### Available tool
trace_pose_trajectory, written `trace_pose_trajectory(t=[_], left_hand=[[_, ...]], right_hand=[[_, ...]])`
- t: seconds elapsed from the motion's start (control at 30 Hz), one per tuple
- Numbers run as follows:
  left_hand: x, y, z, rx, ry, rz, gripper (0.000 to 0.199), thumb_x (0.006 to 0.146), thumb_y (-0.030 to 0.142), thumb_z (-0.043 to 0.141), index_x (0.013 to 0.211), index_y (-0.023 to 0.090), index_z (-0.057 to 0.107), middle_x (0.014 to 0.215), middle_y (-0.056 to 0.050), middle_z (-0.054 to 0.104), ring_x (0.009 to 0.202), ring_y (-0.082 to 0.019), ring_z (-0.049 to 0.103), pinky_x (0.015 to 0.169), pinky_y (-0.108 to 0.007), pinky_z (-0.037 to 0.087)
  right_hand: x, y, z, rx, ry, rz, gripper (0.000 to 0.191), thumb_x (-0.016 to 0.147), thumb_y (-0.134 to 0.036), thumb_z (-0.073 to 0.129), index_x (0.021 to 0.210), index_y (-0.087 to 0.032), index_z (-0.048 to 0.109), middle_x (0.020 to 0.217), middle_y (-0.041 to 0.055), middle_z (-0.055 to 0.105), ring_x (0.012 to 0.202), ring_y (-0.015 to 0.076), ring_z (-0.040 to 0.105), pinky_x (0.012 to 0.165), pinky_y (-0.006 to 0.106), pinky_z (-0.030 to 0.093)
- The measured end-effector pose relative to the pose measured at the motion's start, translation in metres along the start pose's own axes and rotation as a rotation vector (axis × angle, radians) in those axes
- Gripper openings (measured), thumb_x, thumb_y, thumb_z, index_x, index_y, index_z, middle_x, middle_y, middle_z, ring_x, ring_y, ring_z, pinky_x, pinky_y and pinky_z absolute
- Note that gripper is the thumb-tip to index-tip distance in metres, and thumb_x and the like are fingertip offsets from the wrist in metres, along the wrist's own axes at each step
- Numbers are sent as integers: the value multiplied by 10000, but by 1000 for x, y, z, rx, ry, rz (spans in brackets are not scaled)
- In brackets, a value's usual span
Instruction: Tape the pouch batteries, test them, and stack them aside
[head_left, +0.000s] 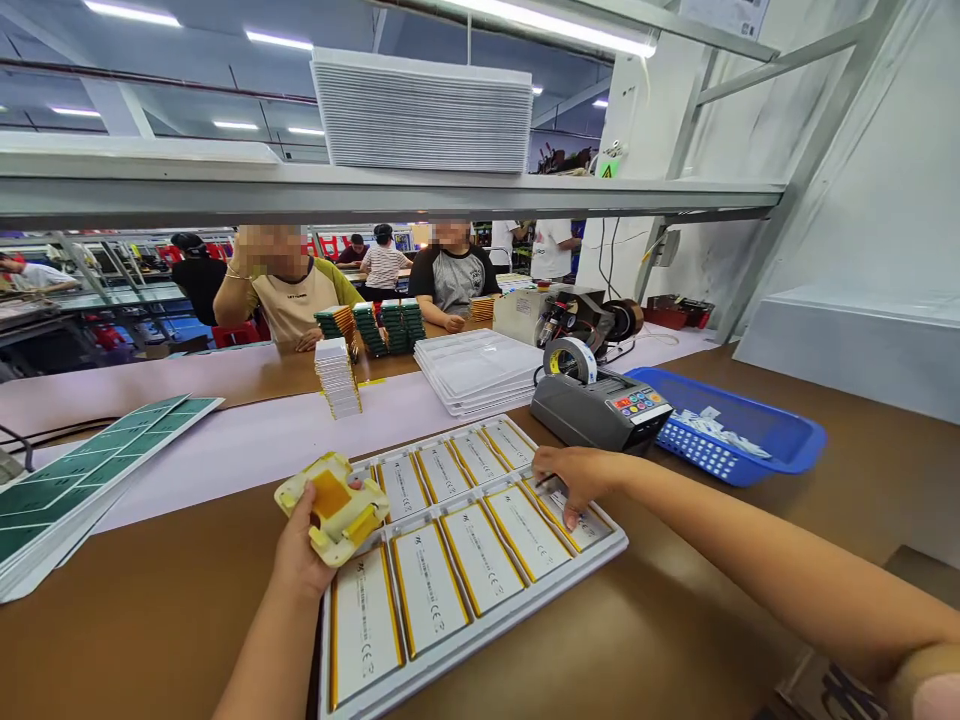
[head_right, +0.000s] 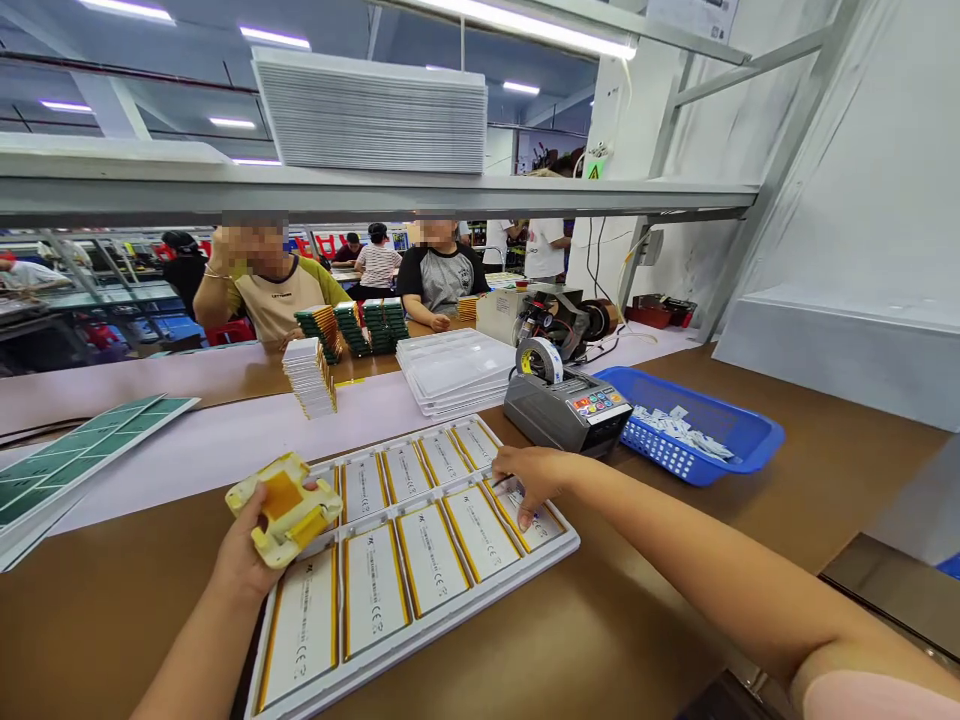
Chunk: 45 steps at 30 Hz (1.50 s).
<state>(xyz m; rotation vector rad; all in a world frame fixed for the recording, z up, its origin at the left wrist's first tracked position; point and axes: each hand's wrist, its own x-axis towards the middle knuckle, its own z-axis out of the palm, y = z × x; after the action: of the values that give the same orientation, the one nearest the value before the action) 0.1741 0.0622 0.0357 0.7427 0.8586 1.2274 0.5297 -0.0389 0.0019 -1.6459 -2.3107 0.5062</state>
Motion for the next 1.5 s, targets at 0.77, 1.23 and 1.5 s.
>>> trace_pose_trajectory(t=[0.77, 1.23, 1.5], left_hand=[[6, 1, -4, -1, -13, -28, 366, 782, 299, 487, 1133, 204, 527, 797, -92, 676, 734, -276, 635, 670, -519, 493], [3, 2, -10, 31, -5, -3, 384, 739, 312, 553, 1103, 191, 534, 806, -89, 669, 741, -286, 632, 672, -520, 485], [3, 1, -15, -17, -20, -13, 453, 715, 306, 586, 1142, 177, 503, 790, -94, 669, 731, -295, 633, 678, -523, 486]], right_hand=[[-94, 99, -13, -333, 974, 646, 416, 863, -391, 290, 1057, -202, 604, 1040, 99, 500, 908, 232, 525, 763, 361, 450], [-100, 62, 23, 268, 1094, 803, 343, 798, -425, 413, 1041, -246, 576, 900, 65, 578, 756, 221, 554, 649, 332, 438], [-64, 49, 47, 1432, 1297, 772, 257, 682, -359, 594, 616, -200, 403, 443, -90, 285, 342, 46, 173, 331, 190, 189]])
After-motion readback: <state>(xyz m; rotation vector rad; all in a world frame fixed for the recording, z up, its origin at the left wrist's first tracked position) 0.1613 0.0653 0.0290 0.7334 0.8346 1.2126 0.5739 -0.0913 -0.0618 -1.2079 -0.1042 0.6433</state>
